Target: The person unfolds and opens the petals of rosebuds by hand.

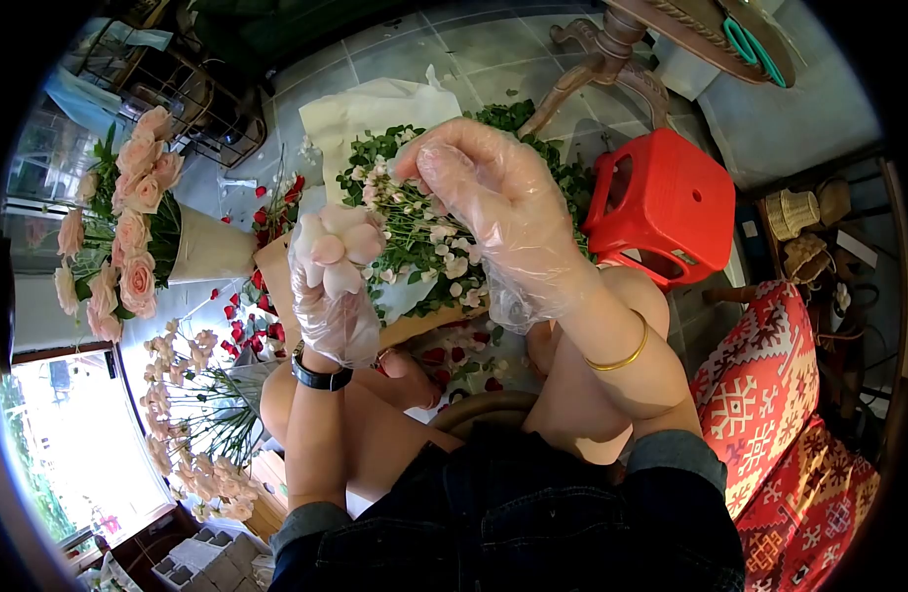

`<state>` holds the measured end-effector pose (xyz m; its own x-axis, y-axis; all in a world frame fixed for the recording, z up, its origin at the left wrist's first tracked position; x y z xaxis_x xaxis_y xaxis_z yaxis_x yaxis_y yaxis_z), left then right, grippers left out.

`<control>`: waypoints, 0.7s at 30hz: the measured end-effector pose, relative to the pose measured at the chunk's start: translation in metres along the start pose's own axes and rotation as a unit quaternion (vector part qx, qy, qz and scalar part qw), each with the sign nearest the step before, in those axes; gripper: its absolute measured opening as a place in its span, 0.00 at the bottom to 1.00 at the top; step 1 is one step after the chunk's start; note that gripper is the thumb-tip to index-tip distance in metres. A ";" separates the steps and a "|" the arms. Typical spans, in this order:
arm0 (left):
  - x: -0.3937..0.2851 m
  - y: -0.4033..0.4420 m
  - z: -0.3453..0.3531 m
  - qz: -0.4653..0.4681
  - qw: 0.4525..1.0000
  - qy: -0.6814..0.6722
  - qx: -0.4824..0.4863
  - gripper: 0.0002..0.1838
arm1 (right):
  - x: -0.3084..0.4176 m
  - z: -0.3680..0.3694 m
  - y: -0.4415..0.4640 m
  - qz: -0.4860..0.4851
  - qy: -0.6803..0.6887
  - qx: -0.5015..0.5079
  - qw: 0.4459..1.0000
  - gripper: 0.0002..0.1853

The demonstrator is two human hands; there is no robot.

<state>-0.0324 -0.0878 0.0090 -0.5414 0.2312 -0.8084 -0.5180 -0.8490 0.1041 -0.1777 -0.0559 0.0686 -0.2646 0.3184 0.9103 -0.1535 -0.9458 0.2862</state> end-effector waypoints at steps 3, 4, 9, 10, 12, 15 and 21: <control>-0.004 -0.003 0.008 0.011 0.999 0.049 -0.009 0.20 | 0.004 -0.004 0.002 -0.019 -0.043 -0.014 0.999 0.09; -0.006 -0.002 0.012 0.011 0.998 0.060 -0.017 0.21 | 0.004 -0.007 0.004 -0.021 -0.093 -0.013 0.995 0.07; -0.005 0.001 0.010 -0.013 0.998 -0.065 -0.018 0.12 | -0.027 -0.004 0.001 -0.038 -0.321 0.101 0.941 0.11; -0.011 0.000 0.007 0.036 0.999 0.032 -0.023 0.15 | -0.035 0.002 -0.004 -0.013 -0.314 0.129 0.940 0.13; -0.005 -0.003 -0.005 0.028 0.997 -0.048 -0.060 0.16 | -0.047 0.017 -0.009 0.039 -0.320 0.202 0.925 0.17; 0.012 -0.003 -0.022 -0.037 0.958 -0.285 -0.001 0.22 | -0.055 0.037 -0.018 0.063 -0.416 0.270 0.866 0.20; -0.032 -0.005 0.002 0.110 0.992 0.063 -0.021 0.20 | -0.077 0.044 -0.025 0.077 -0.391 0.268 0.877 0.11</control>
Point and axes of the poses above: each hand's wrist, its own y-axis towards the middle knuckle, its own z-axis out of the palm, x = y × z, the point moved 9 cm from there along y, towards the middle knuckle, and after that the axes turned 7 degrees about -z, right-handed, at the moved point
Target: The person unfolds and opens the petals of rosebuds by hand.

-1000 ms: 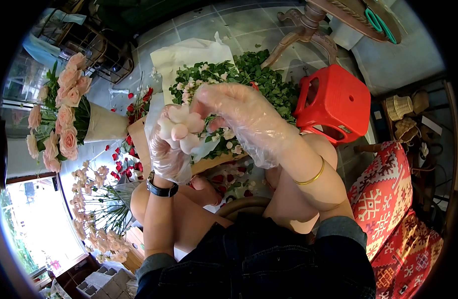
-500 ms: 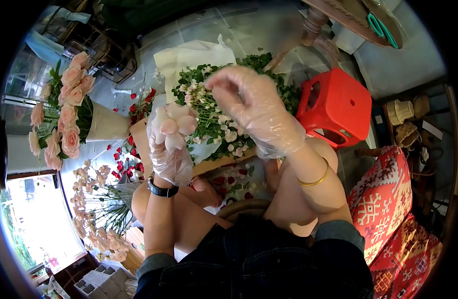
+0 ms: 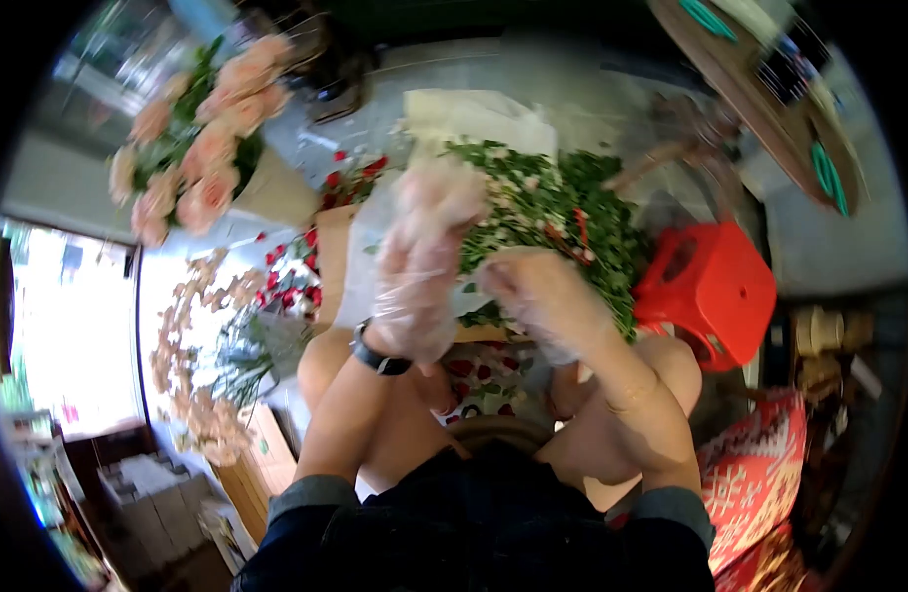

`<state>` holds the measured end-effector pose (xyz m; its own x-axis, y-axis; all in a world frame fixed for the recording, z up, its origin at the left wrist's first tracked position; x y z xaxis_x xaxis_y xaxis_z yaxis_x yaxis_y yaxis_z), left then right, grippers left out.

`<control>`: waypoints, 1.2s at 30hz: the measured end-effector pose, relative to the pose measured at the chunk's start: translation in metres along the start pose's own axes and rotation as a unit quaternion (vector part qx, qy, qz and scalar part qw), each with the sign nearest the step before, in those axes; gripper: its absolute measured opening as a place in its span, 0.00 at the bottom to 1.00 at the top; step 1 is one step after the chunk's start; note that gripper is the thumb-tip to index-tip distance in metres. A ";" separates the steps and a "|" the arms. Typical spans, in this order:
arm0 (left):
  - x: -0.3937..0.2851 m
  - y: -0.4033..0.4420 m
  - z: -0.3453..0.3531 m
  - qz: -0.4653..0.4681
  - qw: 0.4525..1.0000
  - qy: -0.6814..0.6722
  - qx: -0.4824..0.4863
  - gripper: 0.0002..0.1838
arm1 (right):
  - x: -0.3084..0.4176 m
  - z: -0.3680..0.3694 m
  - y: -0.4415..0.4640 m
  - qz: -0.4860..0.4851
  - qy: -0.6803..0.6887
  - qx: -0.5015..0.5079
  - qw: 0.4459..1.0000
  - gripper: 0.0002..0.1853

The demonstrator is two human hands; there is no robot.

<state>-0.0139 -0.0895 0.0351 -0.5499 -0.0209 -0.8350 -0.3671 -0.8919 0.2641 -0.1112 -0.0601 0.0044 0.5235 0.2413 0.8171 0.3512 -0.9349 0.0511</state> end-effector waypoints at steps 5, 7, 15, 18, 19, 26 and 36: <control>0.001 0.018 -0.025 -0.054 0.970 0.181 -0.153 0.18 | 0.027 -0.105 -0.020 -0.014 -0.107 -0.297 0.949 0.08; 0.011 0.018 -0.033 -0.073 0.925 0.334 -0.163 0.14 | 0.068 -0.149 -0.034 -0.108 -0.150 -0.449 0.874 0.11; 0.057 -0.009 0.012 -0.108 0.822 0.555 0.070 0.11 | 0.211 -0.069 0.056 -0.289 0.166 -0.267 0.904 0.12; 0.054 -0.020 0.020 -0.009 0.819 0.567 0.089 0.10 | 0.259 0.047 0.100 -0.350 0.211 -0.089 0.908 0.16; 0.056 -0.021 0.023 0.004 0.815 0.572 0.094 0.10 | 0.264 0.077 0.109 -0.346 0.250 -0.056 0.903 0.15; 0.060 -0.035 0.010 0.014 0.783 0.613 0.107 0.08 | 0.232 0.240 0.156 -0.217 0.306 0.136 0.917 0.15; 0.049 -0.036 -0.003 0.011 0.733 0.670 0.117 0.06 | 0.155 0.233 0.109 -0.255 0.011 0.576 0.777 0.19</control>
Point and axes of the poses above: each hand's wrist, its own y-axis towards the middle knuckle, its own z-axis out of the palm, x = y × z, the point moved 9 cm from there along y, towards the middle knuckle, and after that the axes turned 7 degrees about -z, right-handed, at the moved point
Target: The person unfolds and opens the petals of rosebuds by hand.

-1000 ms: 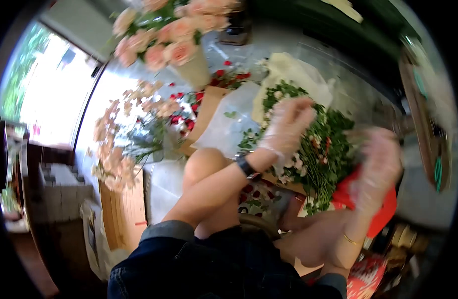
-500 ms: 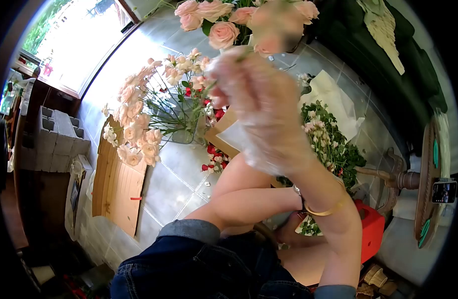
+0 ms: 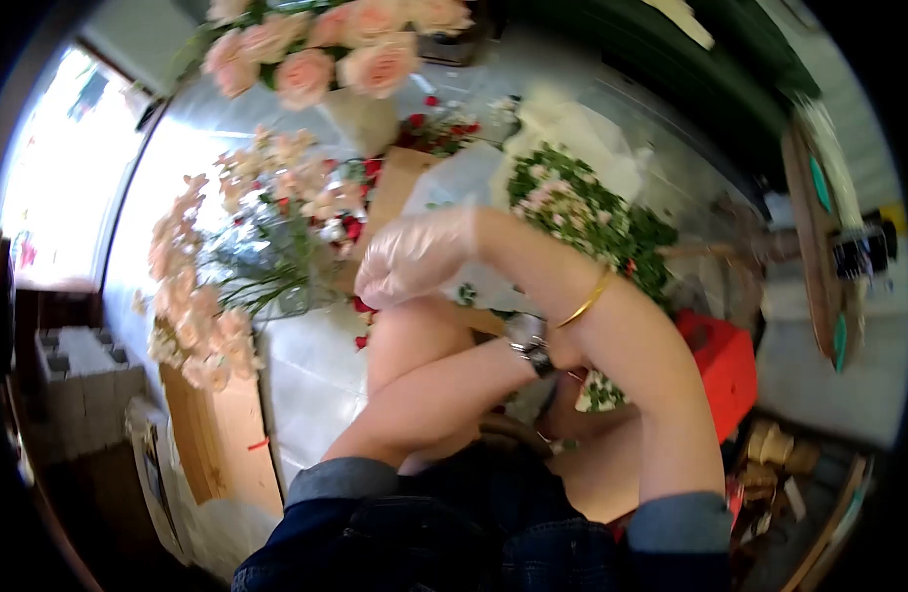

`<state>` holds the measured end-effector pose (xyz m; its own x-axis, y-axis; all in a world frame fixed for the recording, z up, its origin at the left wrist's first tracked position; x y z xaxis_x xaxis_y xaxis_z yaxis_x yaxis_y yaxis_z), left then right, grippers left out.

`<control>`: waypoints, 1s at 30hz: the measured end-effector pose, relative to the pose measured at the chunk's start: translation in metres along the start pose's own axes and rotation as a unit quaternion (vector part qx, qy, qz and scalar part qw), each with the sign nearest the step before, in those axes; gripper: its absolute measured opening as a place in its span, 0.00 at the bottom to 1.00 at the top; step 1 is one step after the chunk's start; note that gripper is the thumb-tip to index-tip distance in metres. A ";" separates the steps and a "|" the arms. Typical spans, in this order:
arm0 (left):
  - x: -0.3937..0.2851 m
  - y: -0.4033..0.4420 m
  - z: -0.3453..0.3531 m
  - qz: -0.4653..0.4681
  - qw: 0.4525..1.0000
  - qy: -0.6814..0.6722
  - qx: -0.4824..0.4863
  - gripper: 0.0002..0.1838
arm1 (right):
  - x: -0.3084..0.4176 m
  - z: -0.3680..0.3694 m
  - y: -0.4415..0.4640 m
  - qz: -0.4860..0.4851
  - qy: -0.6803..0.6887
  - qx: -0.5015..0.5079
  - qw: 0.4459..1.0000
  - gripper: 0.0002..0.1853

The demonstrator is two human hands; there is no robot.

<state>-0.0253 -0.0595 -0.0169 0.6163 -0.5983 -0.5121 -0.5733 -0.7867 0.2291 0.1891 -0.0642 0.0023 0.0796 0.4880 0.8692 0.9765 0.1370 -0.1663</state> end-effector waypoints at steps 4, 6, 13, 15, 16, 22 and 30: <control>0.006 -0.007 -0.015 -0.022 0.989 0.144 -0.034 0.04 | 0.011 -0.066 -0.141 0.076 0.216 -0.313 0.922 0.18; 0.008 -0.013 -0.045 -0.020 0.984 0.148 -0.095 0.04 | -0.027 -0.084 -0.223 0.081 0.189 -0.506 0.838 0.18; 0.073 -0.004 -0.057 -0.093 0.961 0.255 -0.057 0.04 | -0.284 0.093 -0.408 0.476 0.195 -0.591 0.621 0.09; 0.087 -0.001 -0.051 -0.112 0.957 0.262 -0.051 0.05 | -0.297 0.138 -0.389 0.513 0.179 -0.550 0.634 0.11; 0.093 -0.002 -0.041 -0.108 0.914 0.385 -0.064 0.04 | -0.301 0.151 -0.377 0.519 0.135 -0.526 0.660 0.11; 0.083 0.012 -0.059 -0.263 0.947 0.157 0.099 0.13 | -0.341 0.187 -0.306 0.481 -0.225 -0.232 0.815 0.13; 0.078 0.016 -0.056 -0.238 0.956 0.145 0.091 0.13 | -0.355 0.172 -0.368 0.515 0.123 -0.518 0.672 0.12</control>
Point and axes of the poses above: each hand's wrist, its own y-axis towards the middle knuckle, its own z-axis out of the palm, x = y × z, the point moved 9 cm from there along y, towards the middle knuckle, and after that the axes turned 7 degrees about -z, right-handed, at the moved point
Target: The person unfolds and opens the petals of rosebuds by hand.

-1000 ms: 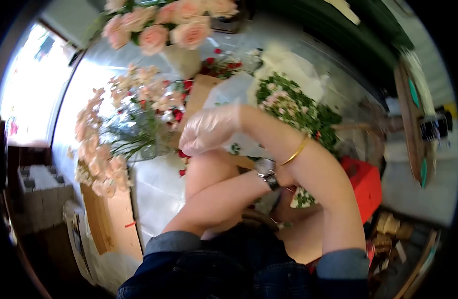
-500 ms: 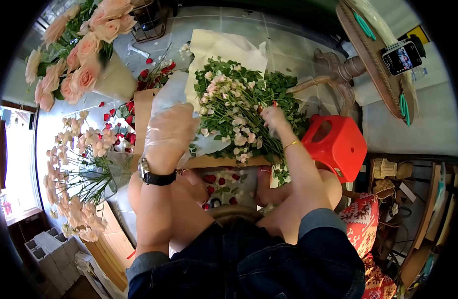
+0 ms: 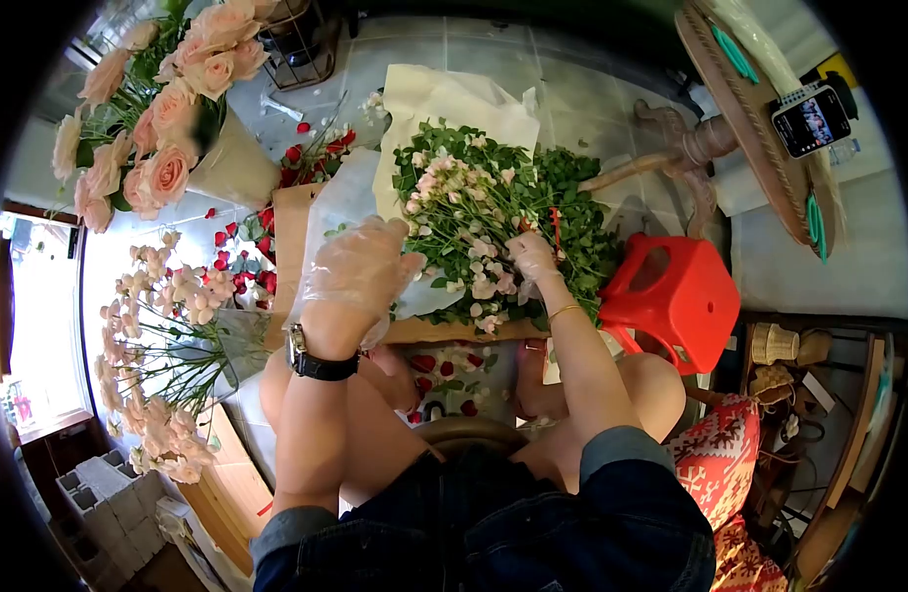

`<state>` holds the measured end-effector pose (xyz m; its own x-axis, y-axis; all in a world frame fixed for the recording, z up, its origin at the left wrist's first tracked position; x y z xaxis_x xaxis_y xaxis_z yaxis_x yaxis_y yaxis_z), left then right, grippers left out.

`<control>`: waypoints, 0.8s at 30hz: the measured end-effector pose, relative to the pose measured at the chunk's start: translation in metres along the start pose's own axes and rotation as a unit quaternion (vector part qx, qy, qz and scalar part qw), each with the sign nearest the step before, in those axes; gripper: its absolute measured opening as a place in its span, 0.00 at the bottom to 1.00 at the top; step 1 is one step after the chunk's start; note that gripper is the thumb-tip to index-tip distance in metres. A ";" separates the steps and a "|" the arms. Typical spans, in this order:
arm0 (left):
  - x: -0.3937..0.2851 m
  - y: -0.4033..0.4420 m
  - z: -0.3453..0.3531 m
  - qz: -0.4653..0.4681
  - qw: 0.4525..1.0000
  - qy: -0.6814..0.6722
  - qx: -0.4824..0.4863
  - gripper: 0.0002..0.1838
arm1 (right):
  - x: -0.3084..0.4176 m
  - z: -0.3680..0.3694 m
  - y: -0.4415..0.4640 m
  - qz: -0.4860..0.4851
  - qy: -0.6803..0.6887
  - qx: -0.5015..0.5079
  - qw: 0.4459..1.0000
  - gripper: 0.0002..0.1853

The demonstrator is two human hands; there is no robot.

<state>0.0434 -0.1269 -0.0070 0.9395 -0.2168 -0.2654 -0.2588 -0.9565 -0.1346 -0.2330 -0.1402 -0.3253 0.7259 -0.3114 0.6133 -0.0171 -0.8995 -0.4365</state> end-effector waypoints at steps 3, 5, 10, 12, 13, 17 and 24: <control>-0.005 -0.001 0.000 0.031 0.999 -0.018 -0.025 0.13 | 0.031 -0.034 -0.010 -0.125 0.053 -0.080 0.988 0.12; -0.005 -0.002 -0.002 0.035 0.998 -0.033 -0.028 0.14 | 0.061 -0.061 -0.029 -0.101 0.150 -0.084 0.980 0.10; -0.013 0.006 -0.003 0.029 0.999 -0.043 0.007 0.16 | 0.121 -0.111 -0.059 -0.115 0.344 -0.040 0.931 0.12; -0.015 0.008 -0.004 0.019 0.998 -0.048 0.027 0.18 | 0.161 -0.125 -0.082 -0.130 0.380 -0.001 0.916 0.12; -0.009 0.012 -0.015 -0.004 0.991 -0.116 -0.059 0.19 | 0.181 -0.127 -0.095 -0.136 0.413 0.040 0.900 0.12; 0.014 0.017 -0.052 -0.025 0.859 -0.461 -0.221 0.24 | 0.246 -0.124 -0.161 -0.184 0.498 0.095 0.842 0.13; 0.013 0.002 -0.083 0.094 0.542 -0.825 -0.127 0.19 | 0.240 -0.063 -0.199 -0.117 0.593 0.151 0.782 0.14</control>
<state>0.0742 -0.1478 0.0686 -0.6330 -0.0452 -0.7728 -0.0789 -0.9893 0.1225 -0.0984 -0.0552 -0.0500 -0.4670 -0.3750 0.8008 0.3141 -0.9169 -0.2463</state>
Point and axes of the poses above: each hand's wrist, its own y-axis towards the middle knuckle, its own z-axis out of the palm, x = y × z, the point moved 9 cm from there along y, towards the middle knuckle, and after that the axes turned 7 degrees about -z, right-handed, at the moved point
